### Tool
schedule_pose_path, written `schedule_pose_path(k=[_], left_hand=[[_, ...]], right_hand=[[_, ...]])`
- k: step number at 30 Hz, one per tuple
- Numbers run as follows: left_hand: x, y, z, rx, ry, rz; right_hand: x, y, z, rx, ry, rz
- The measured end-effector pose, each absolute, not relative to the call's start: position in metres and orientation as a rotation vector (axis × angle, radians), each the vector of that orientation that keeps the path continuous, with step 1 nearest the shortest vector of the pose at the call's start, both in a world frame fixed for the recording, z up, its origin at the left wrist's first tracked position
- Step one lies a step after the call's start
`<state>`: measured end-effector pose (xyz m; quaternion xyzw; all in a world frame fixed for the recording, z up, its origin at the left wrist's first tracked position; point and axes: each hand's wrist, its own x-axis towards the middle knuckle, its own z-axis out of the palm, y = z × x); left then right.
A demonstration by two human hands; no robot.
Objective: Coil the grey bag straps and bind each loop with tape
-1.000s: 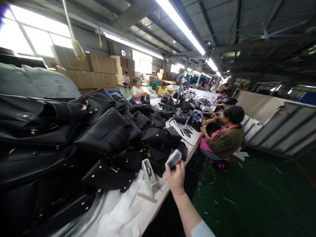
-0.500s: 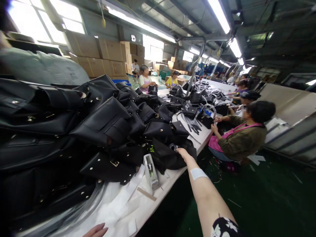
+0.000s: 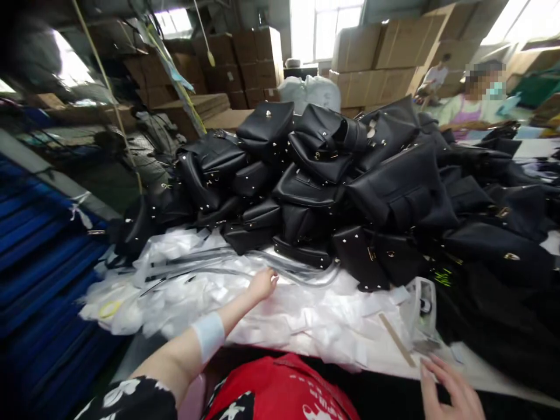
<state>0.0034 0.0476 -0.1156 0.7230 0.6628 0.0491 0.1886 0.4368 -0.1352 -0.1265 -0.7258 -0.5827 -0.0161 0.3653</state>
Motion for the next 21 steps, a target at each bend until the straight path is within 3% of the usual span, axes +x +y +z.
schedule_pose_path(k=[7, 21], left_hand=[[-0.071, 0.097, -0.128, 2.02, 1.906, -0.094], [-0.117, 0.072, -0.103, 2.116, 1.796, -0.155]], right_hand=[[0.378, -0.146, -0.122, -1.972, -1.653, 0.033], [0.298, -0.143, -0.091, -1.918, -1.649, 0.26]])
